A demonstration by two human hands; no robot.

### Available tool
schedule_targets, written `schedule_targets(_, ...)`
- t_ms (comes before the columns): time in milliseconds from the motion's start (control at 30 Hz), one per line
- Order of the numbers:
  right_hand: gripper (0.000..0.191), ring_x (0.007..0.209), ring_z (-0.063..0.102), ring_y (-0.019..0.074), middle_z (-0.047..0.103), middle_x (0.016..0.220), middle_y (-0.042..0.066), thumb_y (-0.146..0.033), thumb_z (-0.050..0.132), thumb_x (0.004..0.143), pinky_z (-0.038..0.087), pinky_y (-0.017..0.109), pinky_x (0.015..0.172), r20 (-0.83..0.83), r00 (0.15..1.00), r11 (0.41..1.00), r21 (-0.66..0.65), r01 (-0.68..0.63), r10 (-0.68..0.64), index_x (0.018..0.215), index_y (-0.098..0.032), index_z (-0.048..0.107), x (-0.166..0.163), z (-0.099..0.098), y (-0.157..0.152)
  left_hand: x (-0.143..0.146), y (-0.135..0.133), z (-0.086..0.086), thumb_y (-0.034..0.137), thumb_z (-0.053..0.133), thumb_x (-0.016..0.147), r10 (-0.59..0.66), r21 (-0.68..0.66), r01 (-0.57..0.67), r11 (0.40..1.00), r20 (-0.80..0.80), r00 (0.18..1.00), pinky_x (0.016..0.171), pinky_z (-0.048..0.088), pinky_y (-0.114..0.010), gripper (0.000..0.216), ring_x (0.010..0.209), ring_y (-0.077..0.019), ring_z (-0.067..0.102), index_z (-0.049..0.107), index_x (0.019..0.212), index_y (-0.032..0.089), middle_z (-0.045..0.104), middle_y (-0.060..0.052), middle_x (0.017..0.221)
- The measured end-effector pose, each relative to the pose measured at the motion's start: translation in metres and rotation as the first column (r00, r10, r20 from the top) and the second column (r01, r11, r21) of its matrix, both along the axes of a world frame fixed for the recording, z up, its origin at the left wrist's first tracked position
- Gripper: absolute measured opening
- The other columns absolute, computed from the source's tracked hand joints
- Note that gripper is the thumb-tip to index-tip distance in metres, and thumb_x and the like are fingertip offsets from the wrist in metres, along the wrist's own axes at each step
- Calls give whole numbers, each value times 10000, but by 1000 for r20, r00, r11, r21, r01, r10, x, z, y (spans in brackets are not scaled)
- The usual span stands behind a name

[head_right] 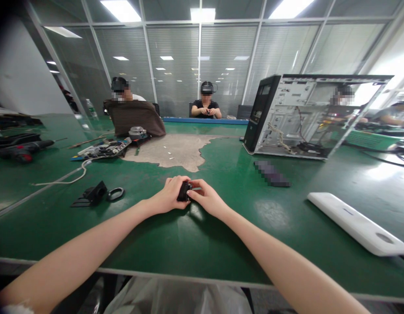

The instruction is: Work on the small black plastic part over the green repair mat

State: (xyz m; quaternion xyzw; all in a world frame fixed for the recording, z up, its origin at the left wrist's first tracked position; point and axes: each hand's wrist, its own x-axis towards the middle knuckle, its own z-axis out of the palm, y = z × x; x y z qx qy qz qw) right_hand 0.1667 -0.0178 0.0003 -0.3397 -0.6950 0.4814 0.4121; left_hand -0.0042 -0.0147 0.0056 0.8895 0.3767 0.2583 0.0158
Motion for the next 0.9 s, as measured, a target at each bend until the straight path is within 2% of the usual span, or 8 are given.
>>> schedule_targets(167, 323, 888, 548, 134, 499, 962, 14, -246, 641, 655, 427, 348, 858, -74, 991, 993, -2, -114, 114, 889, -203, 424, 2, 4, -4, 0, 1, -1, 297, 587, 624, -6, 0, 6, 1000, -2, 1000, 803, 298, -360, 578, 939, -227, 432, 296, 1111, 182, 463, -70, 1026)
schedule_targets(400, 207, 825, 563, 130, 513, 902, 10, -290, 571, 717, 454, 333, 789, -68, 997, 999, -23, -30, 29, 835, -200, 427, -1, 4, -6, 0, 0, -1, 307, 580, 632, 1, -2, -1, 1000, -5, 1000, 793, 301, -356, 555, 930, -228, 433, 306, 1098, 183, 467, -71, 1011)
schedule_targets(600, 303, 901, 536, 148, 510, 968, 41, -269, 570, 713, 439, 349, 829, -26, 999, 999, 0, 35, -35, 966, -201, 417, -3, -3, 0, 0, -1, 1, 295, 584, 626, 7, -6, -7, 1000, -3, 1000, 787, 304, -355, 553, 924, -229, 433, 314, 1096, 185, 468, -69, 1005)
schedule_targets(733, 255, 896, 541, 145, 510, 987, 44, -252, 539, 736, 433, 352, 842, 2, 1000, 1000, -4, -8, 8, 960, -196, 430, -2, -2, 0, 0, -1, 2, 302, 587, 629, 0, -5, 0, 1000, -5, 1000, 791, 304, -356, 547, 922, -226, 432, 319, 1091, 181, 467, -69, 1005)
schedule_targets(900, 253, 857, 555, 120, 486, 962, 18, -202, 570, 708, 445, 331, 821, -52, 996, 997, -13, -74, 74, 887, -209, 391, -2, 6, -9, -1, 0, 0, 296, 589, 626, -5, 0, 5, 1000, -7, 1000, 798, 299, -361, 580, 934, -228, 429, 298, 1114, 179, 460, -71, 1012)
